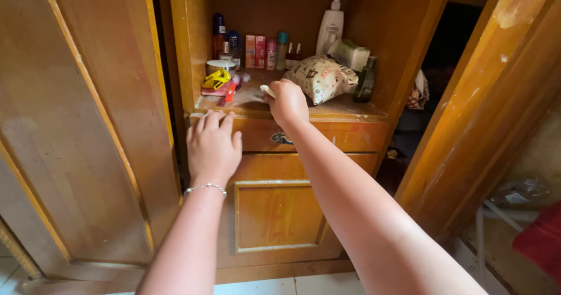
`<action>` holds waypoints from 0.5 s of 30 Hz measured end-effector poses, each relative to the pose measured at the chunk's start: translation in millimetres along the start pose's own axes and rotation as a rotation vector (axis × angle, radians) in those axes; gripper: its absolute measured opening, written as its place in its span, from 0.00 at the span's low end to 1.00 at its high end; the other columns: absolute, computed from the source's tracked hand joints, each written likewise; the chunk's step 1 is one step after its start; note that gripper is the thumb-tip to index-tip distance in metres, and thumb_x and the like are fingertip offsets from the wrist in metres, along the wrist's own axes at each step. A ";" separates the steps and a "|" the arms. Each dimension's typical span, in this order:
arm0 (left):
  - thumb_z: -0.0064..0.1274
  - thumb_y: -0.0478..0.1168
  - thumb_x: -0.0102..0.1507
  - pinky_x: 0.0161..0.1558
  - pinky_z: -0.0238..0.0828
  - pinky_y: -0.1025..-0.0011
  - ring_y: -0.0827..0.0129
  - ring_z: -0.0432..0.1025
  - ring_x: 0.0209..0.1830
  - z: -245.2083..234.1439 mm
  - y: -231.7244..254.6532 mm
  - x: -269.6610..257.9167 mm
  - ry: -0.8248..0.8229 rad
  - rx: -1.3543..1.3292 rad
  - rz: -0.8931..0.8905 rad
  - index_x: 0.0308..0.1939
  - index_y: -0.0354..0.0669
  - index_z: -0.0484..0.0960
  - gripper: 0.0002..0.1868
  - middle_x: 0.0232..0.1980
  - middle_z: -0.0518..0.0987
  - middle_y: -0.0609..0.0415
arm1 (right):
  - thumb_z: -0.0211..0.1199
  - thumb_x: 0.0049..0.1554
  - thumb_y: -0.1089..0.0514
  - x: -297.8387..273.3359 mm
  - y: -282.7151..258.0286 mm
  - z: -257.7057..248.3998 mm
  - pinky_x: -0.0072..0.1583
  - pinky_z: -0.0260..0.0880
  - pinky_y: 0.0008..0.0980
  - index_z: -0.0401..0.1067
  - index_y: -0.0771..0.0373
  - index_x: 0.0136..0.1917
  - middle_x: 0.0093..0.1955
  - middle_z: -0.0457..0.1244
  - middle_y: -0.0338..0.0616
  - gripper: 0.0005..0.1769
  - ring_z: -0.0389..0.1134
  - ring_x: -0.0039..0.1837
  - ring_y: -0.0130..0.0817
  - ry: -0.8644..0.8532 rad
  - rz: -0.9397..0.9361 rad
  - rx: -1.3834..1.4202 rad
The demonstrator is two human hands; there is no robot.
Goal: The person sits on the floor and gathers various cosmetic items, including lipsticks, a razor, and toothbrushes, into a patterned pouch. They then place the pouch and other items into a wooden cabinet and wipe the cabinet shelf with a cloth.
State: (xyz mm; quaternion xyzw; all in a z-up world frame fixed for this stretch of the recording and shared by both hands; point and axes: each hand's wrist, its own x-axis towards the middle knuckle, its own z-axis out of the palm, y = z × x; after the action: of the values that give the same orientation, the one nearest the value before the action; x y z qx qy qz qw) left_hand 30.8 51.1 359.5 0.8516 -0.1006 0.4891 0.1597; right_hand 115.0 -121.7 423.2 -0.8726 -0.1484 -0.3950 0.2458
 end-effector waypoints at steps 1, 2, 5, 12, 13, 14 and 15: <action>0.60 0.46 0.58 0.63 0.62 0.54 0.56 0.69 0.64 0.3 0.9 -0.5 0.026 0.035 0.001 0.56 0.44 0.84 0.23 0.57 0.78 0.50 | 0.71 0.52 0.58 0.9 0.6 4.2 0.53 0.68 0.50 0.77 0.61 0.43 0.47 0.68 0.52 0.07 0.69 0.52 0.56 -0.042 0.030 -0.025; 0.60 0.47 0.58 0.63 0.62 0.54 0.56 0.69 0.65 0.7 0.9 -0.7 0.019 0.042 -0.015 0.56 0.44 0.84 0.23 0.58 0.78 0.50 | 0.71 0.52 0.57 2.3 0.8 8.7 0.53 0.68 0.51 0.77 0.61 0.44 0.46 0.68 0.53 0.08 0.68 0.52 0.56 -0.085 0.059 -0.050; 0.59 0.47 0.58 0.63 0.61 0.54 0.56 0.69 0.64 5.2 2.8 1.0 0.015 0.041 -0.043 0.55 0.44 0.85 0.23 0.58 0.79 0.51 | 0.71 0.48 0.61 7.5 3.6 22.4 0.54 0.68 0.50 0.75 0.62 0.47 0.47 0.69 0.53 0.13 0.68 0.53 0.57 -0.020 0.108 -0.003; 0.59 0.45 0.58 0.62 0.63 0.56 0.60 0.71 0.58 4.9 -2.4 1.9 0.029 0.012 -0.025 0.53 0.45 0.87 0.20 0.53 0.80 0.53 | 0.66 0.48 0.67 8.1 15.8 40.7 0.55 0.71 0.45 0.77 0.62 0.45 0.55 0.69 0.54 0.10 0.71 0.54 0.54 0.287 -0.237 0.107; 0.59 0.45 0.58 0.61 0.63 0.56 0.60 0.72 0.57 4.8 -2.3 2.1 0.032 0.007 -0.026 0.53 0.45 0.87 0.20 0.53 0.80 0.54 | 0.65 0.50 0.67 5.2 15.7 38.4 0.55 0.71 0.44 0.77 0.62 0.48 0.54 0.69 0.54 0.11 0.70 0.54 0.54 0.329 -0.231 0.155; 0.59 0.46 0.58 0.61 0.64 0.56 0.59 0.72 0.57 5.0 -1.4 3.0 0.025 0.012 -0.033 0.52 0.45 0.88 0.20 0.53 0.80 0.54 | 0.63 0.52 0.67 1.8 15.0 34.8 0.55 0.71 0.44 0.77 0.62 0.51 0.53 0.69 0.54 0.12 0.70 0.55 0.54 0.370 -0.224 0.203; 0.59 0.46 0.58 0.60 0.64 0.56 0.59 0.72 0.57 5.0 -0.6 3.8 0.017 0.015 -0.038 0.52 0.46 0.88 0.20 0.52 0.80 0.54 | 0.63 0.55 0.65 -1.3 13.4 30.5 0.55 0.71 0.42 0.76 0.62 0.51 0.51 0.69 0.53 0.10 0.70 0.54 0.53 0.301 -0.086 0.265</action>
State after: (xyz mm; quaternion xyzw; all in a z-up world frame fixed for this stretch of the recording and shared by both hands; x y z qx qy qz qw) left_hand 37.0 49.7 360.3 0.8504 -0.0792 0.4938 0.1634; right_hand 139.0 -116.3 400.8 -0.7568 -0.1977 -0.5080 0.3606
